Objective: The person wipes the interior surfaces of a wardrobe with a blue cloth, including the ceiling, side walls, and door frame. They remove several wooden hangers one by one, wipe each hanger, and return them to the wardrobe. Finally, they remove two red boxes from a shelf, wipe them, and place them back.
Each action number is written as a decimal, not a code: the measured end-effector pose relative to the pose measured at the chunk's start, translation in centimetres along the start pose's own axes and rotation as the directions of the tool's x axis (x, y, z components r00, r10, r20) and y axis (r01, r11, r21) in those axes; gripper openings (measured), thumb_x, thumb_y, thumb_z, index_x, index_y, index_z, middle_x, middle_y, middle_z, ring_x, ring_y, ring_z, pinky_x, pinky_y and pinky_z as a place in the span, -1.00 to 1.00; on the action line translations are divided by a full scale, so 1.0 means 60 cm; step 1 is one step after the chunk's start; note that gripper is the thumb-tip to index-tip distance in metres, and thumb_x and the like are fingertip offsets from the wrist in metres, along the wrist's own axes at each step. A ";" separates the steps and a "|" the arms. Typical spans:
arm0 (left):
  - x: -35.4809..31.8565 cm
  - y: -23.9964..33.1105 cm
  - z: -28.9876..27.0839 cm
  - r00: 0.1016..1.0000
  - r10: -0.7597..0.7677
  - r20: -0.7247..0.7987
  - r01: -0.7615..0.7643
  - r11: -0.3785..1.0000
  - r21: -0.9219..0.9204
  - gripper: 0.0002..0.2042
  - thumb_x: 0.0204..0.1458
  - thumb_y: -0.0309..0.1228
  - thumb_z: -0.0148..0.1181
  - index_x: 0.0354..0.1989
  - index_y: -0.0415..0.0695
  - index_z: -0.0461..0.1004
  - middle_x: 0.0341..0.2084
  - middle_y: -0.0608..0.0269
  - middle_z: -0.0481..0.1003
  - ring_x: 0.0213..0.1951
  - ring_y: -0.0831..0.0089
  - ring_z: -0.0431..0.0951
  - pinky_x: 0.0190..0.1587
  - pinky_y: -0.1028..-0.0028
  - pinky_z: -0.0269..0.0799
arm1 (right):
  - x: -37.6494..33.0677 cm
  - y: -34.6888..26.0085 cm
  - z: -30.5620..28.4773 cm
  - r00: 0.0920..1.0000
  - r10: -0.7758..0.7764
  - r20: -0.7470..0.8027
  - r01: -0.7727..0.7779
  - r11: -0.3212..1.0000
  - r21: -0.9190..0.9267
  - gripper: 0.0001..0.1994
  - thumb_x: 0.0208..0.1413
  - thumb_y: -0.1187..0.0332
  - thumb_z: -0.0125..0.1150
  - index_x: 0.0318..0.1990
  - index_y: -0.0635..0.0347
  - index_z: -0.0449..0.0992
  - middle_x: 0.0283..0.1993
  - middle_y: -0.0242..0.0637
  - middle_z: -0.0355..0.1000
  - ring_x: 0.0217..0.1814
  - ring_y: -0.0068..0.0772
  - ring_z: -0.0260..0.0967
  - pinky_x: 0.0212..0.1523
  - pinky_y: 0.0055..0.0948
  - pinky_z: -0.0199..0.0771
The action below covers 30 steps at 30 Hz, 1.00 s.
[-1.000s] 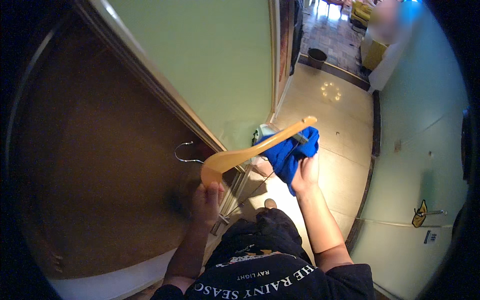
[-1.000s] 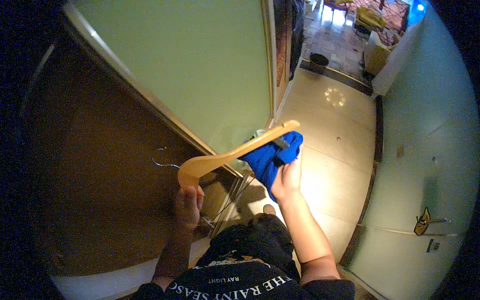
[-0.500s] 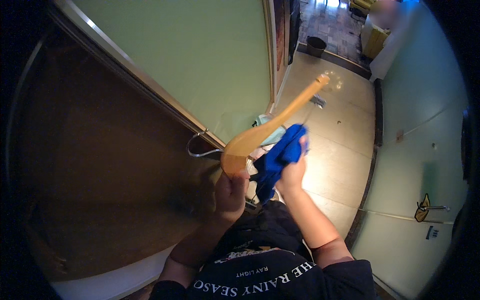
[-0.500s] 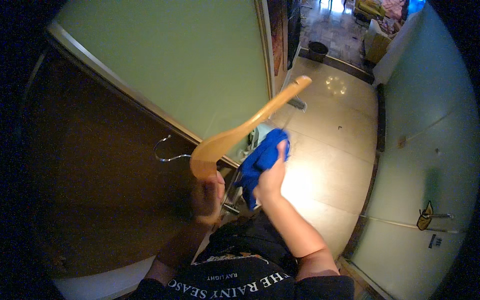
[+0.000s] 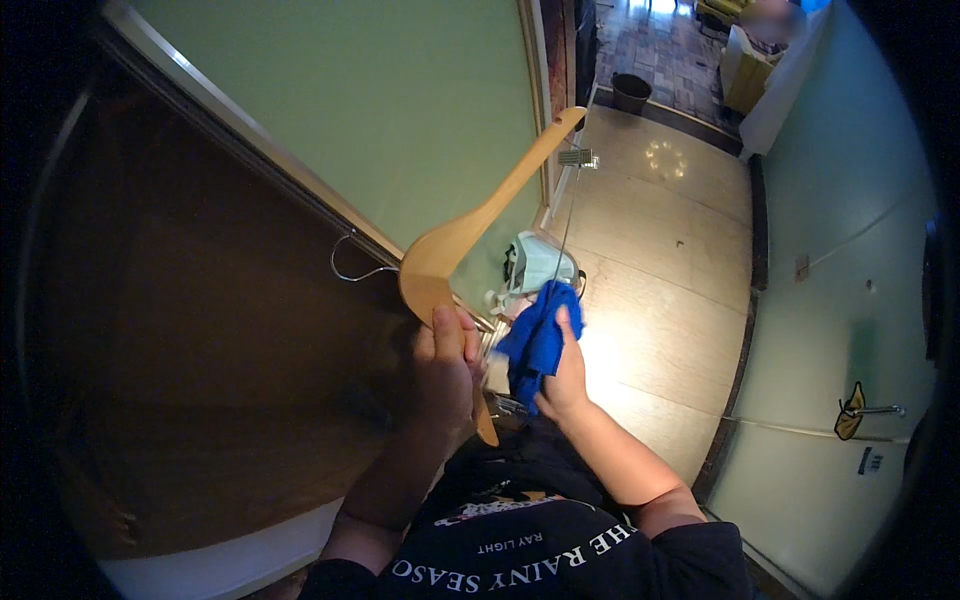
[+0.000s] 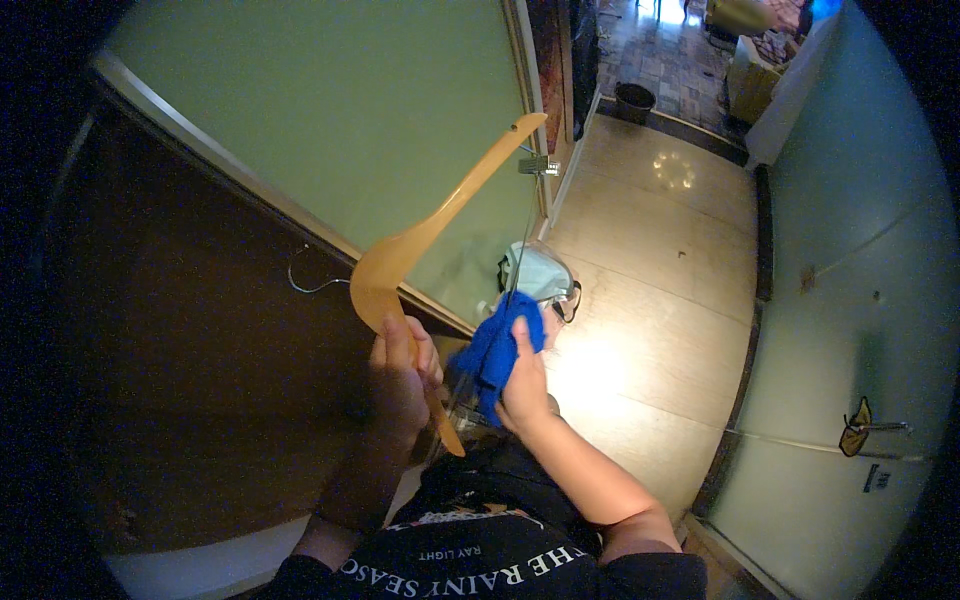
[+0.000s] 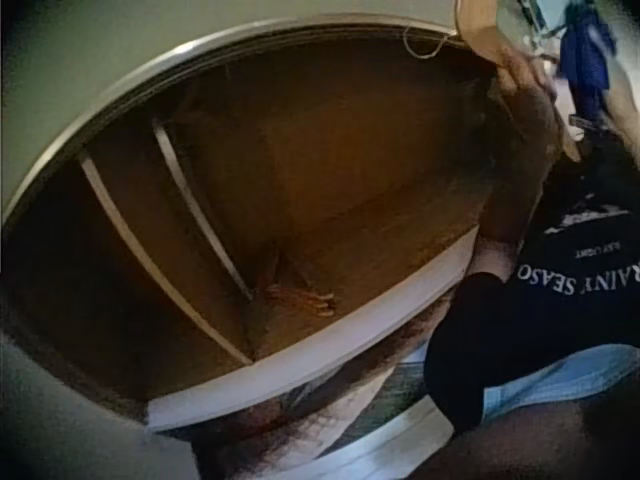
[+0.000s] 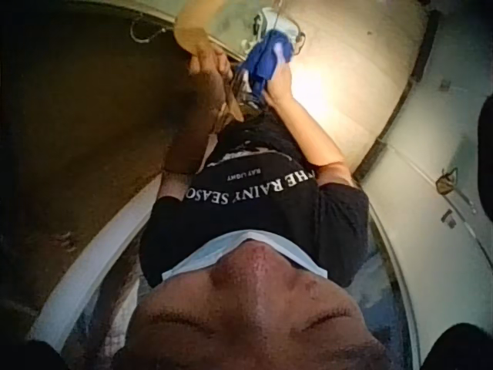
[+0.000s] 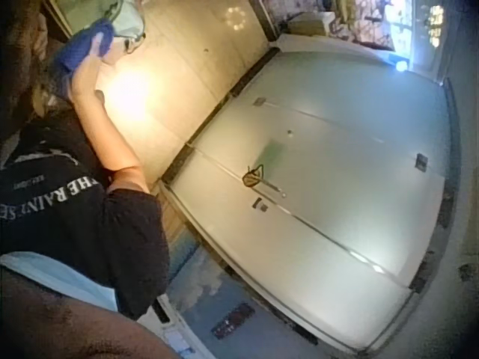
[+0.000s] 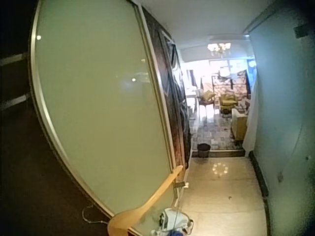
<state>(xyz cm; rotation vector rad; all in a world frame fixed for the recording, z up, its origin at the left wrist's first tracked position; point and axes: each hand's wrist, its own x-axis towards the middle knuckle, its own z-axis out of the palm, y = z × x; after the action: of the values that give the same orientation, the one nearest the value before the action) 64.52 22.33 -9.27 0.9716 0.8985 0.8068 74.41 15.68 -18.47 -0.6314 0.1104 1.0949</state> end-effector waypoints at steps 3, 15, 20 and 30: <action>-0.005 -0.010 -0.005 0.999 -0.009 0.035 0.008 1.000 0.014 -0.48 0.20 0.10 -0.42 -0.33 -0.14 0.26 -0.74 0.43 0.14 -0.72 0.65 0.11 -0.67 0.62 0.05 | 0.031 -0.048 -0.016 0.975 -0.207 -0.081 0.206 0.978 -0.021 -0.53 0.23 -0.04 -0.16 -0.05 0.23 0.32 -0.18 -0.31 0.36 -0.13 -0.42 0.32 -0.07 -0.38 0.35; -0.018 -0.139 0.046 0.755 0.281 0.592 -0.532 0.791 0.303 -0.57 0.21 -0.32 -0.22 0.22 -0.21 -0.01 0.11 0.01 0.12 0.15 0.26 0.14 0.20 0.32 0.00 | -0.066 -0.083 0.052 0.731 -0.513 0.449 0.627 0.246 -0.739 -0.62 0.11 0.42 0.09 0.05 0.32 0.18 -0.11 -0.13 0.28 -0.06 -0.29 0.22 0.00 -0.31 0.22; -0.014 -0.085 0.042 0.683 0.330 0.651 -0.669 0.640 0.378 -0.74 -0.06 -0.59 0.12 -0.13 -0.27 0.43 -0.07 -0.02 0.26 -0.07 0.18 0.30 0.04 0.35 0.19 | -0.047 -0.139 0.034 0.639 -0.640 0.426 0.616 0.094 -0.782 -0.86 0.10 0.49 0.10 -0.19 0.31 0.41 -0.31 -0.13 0.44 -0.29 -0.28 0.42 -0.24 -0.40 0.39; 0.001 -0.043 0.001 0.713 0.187 0.675 -0.686 0.384 0.618 -0.82 0.05 -0.35 0.11 -0.26 -0.18 0.39 -0.58 0.01 0.44 -0.48 0.05 0.49 -0.44 0.19 0.36 | -0.079 -0.197 0.020 0.734 -0.132 0.666 0.664 -0.067 -0.745 -0.76 -0.14 0.32 0.37 -0.34 0.22 0.49 -0.44 -0.17 0.45 -0.44 -0.15 0.44 -0.37 -0.37 0.42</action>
<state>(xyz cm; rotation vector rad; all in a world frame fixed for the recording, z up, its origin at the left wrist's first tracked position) 65.05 21.46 -11.66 2.3141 0.4899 0.4549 82.03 8.99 -10.66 -1.5516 -1.3494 0.4397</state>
